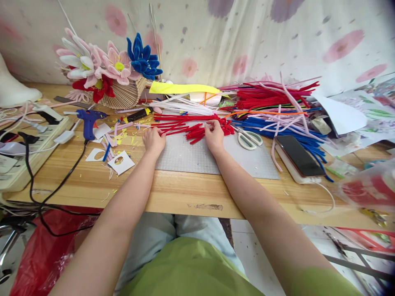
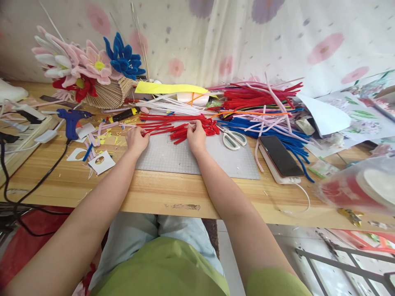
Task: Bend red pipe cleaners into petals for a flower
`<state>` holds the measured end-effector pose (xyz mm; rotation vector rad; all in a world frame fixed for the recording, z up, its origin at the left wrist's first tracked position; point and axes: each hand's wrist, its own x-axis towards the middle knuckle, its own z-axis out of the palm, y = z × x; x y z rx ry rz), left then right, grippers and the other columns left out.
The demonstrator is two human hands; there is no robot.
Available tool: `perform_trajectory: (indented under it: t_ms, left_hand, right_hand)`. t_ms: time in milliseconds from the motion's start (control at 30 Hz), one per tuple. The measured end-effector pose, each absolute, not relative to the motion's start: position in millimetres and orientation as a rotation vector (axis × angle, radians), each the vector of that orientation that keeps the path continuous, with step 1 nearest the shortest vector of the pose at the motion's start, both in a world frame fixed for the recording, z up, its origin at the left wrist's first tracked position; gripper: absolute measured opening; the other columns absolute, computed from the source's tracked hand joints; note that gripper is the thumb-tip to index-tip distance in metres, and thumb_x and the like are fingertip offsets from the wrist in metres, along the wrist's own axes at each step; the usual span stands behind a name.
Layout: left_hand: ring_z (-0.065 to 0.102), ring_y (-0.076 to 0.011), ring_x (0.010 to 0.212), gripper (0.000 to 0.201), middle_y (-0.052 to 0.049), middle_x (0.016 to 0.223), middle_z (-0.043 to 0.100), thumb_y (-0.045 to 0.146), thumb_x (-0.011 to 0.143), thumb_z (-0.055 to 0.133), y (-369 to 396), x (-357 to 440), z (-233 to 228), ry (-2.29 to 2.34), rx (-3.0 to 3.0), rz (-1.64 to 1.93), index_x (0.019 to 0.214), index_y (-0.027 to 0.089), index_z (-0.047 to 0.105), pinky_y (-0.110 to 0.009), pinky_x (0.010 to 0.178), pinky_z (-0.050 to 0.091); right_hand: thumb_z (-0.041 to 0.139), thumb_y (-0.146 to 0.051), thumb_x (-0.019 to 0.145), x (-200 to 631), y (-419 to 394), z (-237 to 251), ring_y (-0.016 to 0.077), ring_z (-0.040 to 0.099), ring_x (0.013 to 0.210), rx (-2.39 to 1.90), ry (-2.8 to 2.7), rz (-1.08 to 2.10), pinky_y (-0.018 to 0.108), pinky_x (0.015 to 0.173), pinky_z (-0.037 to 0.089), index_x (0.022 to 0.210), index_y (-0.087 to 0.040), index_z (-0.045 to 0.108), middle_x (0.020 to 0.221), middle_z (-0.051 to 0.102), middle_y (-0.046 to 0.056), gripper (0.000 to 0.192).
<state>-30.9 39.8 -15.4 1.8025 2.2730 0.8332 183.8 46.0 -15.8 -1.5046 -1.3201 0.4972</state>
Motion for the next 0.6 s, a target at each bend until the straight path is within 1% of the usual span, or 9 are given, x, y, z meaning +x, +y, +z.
perform_trajectory:
  t_ms: [100, 200, 267, 367, 400, 467, 533, 600]
  left_hand:
    - [0.049, -0.0267, 0.107, 0.007, -0.010, 0.104, 0.059, 0.027, 0.081, 0.055, 35, -32, -13, 2.278, 1.860, 0.947, 0.083, 0.020, 0.058, -0.040, 0.091, 0.035]
    - [0.049, -0.0257, 0.106, 0.009, -0.009, 0.104, 0.058, 0.027, 0.083, 0.053, 30, -33, -8, 2.256, 1.960, 1.151, 0.085, 0.021, 0.059, -0.039, 0.091, 0.034]
    - [0.050, -0.0248, 0.103, 0.009, -0.009, 0.102, 0.058, 0.026, 0.083, 0.054, 27, -33, -5, 2.152, 2.086, 1.275, 0.085, 0.020, 0.061, -0.038, 0.090, 0.033]
    - [0.052, -0.0224, 0.095, 0.010, -0.007, 0.095, 0.060, 0.026, 0.084, 0.055, 23, -30, -2, 1.892, 2.311, 1.398, 0.082, 0.021, 0.063, -0.038, 0.086, 0.034]
    - [0.053, -0.0215, 0.092, 0.012, -0.007, 0.093, 0.061, 0.027, 0.084, 0.054, 21, -28, -1, 1.804, 2.375, 1.429, 0.082, 0.021, 0.064, -0.037, 0.084, 0.035]
    - [0.053, -0.0203, 0.088, 0.016, -0.007, 0.091, 0.061, 0.031, 0.085, 0.053, 19, -24, -1, 1.668, 2.459, 1.485, 0.083, 0.022, 0.066, -0.037, 0.082, 0.035]
    - [0.054, -0.0200, 0.088, 0.019, -0.007, 0.089, 0.062, 0.034, 0.086, 0.052, 18, -22, 0, 1.619, 2.468, 1.516, 0.085, 0.022, 0.068, -0.037, 0.082, 0.036]
    - [0.055, -0.0198, 0.088, 0.021, -0.007, 0.089, 0.063, 0.035, 0.086, 0.052, 18, -22, 0, 1.630, 2.428, 1.511, 0.088, 0.023, 0.069, -0.036, 0.083, 0.036]
  right_hand:
    - [0.045, -0.027, 0.083, 181, 38, -9, 0.0171, 0.052, 0.070, -1.438, -1.452, 0.361, 0.031, 0.072, 0.040, 0.103, -0.018, 0.053, 0.072, 0.054, 0.002, 0.023]
    - [0.042, -0.026, 0.085, 175, 32, -6, 0.0203, 0.054, 0.084, -1.385, -1.635, 0.185, 0.032, 0.077, 0.041, 0.110, -0.018, 0.053, 0.085, 0.058, 0.007, 0.028]
    - [0.042, -0.025, 0.085, 170, 30, -5, 0.0224, 0.053, 0.091, -1.381, -1.761, 0.061, 0.033, 0.078, 0.042, 0.114, -0.018, 0.053, 0.093, 0.059, 0.010, 0.032]
    - [0.044, -0.024, 0.084, 164, 29, -6, 0.0245, 0.051, 0.095, -1.413, -1.886, -0.072, 0.035, 0.079, 0.043, 0.121, -0.016, 0.051, 0.099, 0.058, 0.012, 0.038]
    - [0.044, -0.024, 0.084, 164, 30, -7, 0.0248, 0.051, 0.095, -1.423, -1.902, -0.101, 0.035, 0.079, 0.043, 0.120, -0.016, 0.052, 0.099, 0.058, 0.012, 0.038]
    - [0.045, -0.025, 0.085, 166, 32, -7, 0.0246, 0.051, 0.093, -1.432, -1.898, -0.135, 0.036, 0.080, 0.043, 0.110, -0.017, 0.059, 0.097, 0.058, 0.012, 0.030]
    - [0.044, -0.026, 0.086, 170, 33, -6, 0.0236, 0.051, 0.091, -1.415, -1.844, -0.147, 0.036, 0.081, 0.042, 0.096, -0.018, 0.063, 0.092, 0.058, 0.010, 0.022]
    - [0.045, -0.027, 0.087, 174, 34, -5, 0.0224, 0.051, 0.089, -1.362, -1.763, -0.132, 0.036, 0.081, 0.042, 0.089, -0.020, 0.063, 0.088, 0.057, 0.009, 0.020]
